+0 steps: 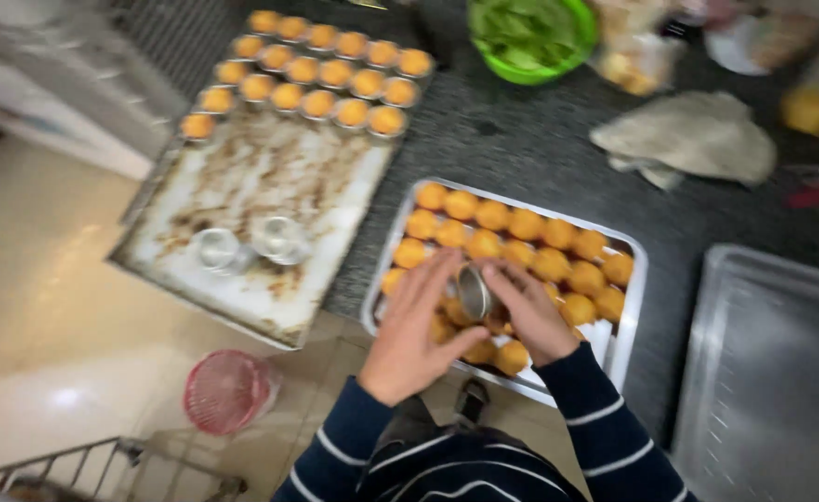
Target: Removing baked cupcakes from individual metal molds and arranging them onto a metal tray.
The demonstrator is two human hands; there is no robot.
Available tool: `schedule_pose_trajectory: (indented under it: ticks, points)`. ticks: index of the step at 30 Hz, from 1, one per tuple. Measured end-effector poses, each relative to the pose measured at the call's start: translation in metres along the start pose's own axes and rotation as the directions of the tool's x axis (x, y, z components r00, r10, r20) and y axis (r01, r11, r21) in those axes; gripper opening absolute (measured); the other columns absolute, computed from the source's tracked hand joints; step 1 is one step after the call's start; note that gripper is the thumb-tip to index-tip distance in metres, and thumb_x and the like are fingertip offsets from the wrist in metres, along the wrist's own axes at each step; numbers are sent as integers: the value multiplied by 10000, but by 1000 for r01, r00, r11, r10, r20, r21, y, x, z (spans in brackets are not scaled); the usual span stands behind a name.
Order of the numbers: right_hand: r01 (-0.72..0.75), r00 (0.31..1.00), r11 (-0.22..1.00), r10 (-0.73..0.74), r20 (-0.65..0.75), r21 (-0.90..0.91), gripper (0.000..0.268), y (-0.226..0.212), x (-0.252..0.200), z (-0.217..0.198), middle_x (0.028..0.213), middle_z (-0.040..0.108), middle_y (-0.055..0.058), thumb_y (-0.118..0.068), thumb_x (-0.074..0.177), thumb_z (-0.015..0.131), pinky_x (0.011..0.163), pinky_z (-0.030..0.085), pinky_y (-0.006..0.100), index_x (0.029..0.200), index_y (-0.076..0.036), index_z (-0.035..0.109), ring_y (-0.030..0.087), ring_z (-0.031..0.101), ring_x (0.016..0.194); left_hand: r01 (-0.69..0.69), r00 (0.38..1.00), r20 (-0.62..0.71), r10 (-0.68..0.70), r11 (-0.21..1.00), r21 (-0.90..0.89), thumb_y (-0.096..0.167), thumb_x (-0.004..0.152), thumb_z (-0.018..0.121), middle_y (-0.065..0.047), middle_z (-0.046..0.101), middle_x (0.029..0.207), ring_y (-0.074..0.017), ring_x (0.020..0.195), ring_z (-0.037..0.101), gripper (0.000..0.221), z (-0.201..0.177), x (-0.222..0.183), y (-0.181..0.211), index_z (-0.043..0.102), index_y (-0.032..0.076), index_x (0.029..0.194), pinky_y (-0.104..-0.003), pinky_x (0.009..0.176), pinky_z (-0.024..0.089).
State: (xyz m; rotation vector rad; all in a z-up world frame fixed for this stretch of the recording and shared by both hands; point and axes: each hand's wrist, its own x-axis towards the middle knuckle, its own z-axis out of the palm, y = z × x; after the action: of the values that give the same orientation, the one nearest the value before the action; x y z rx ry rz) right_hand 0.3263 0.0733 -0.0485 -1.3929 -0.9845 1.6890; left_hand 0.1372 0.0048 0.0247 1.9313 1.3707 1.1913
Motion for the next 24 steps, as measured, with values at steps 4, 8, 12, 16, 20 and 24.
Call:
schedule_pose_trajectory:
  ticks: [4, 8, 12, 16, 20, 24]
  points:
    - [-37, 991, 999, 36, 126, 8, 451, -13, 12, 61, 1107, 685, 102, -410, 1121, 721, 590, 577, 296, 1401, -64, 798, 209, 685, 873, 46, 998, -43, -46, 999, 6, 254, 950, 917, -231, 684, 1525, -470, 1426, 639, 845, -33, -3, -36, 551, 55, 1686, -571, 1194, 504]
    - [-119, 957, 992, 128, 261, -50, 650, -25, 25, 93, 1316, 724, 209, -460, 1109, 673, 708, 651, 361, 1598, -34, 620, 291, 796, 985, 66, 991, -130, -33, 963, 260, 155, 893, 890, -310, 708, 1402, -538, 1303, 673, 757, -110, -8, -102, 626, -25, 1580, -617, 1122, 528]
    - [-104, 948, 990, 127, 293, -94, 583, -17, 51, 114, 1404, 780, 304, -399, 1141, 632, 722, 630, 352, 1561, 4, 631, 364, 861, 1046, 212, 976, -167, -141, 803, 558, 147, 831, 881, -259, 693, 1449, -486, 1315, 646, 777, -193, -10, -167, 667, 5, 1564, -567, 1180, 483]
    - [-108, 955, 989, 131, 266, -98, 523, -31, 61, 142, 1380, 800, 299, -328, 1139, 630, 717, 616, 331, 1543, 4, 659, 349, 865, 1037, 314, 949, -187, -254, 714, 625, 164, 825, 869, -248, 669, 1483, -482, 1352, 627, 845, -249, -17, -208, 619, 16, 1618, -569, 1204, 484]
    - [-140, 963, 983, 164, 215, -122, 541, -29, 83, 159, 1389, 791, 320, -343, 1143, 623, 735, 623, 350, 1546, 16, 657, 372, 860, 1040, 348, 884, -53, -465, 576, 739, 372, 789, 897, -125, 677, 1511, -381, 1445, 587, 929, -258, -36, -260, 592, 176, 1644, -565, 1262, 429]
    - [-159, 971, 981, 177, 161, -115, 553, -18, 107, 172, 1392, 781, 317, -359, 1139, 625, 724, 622, 341, 1546, 15, 653, 377, 855, 1043, 450, 850, -12, -526, 716, 534, 613, 782, 942, -145, 600, 1670, -440, 1544, 527, 1108, -284, -18, -267, 523, 216, 1728, -692, 1266, 386]
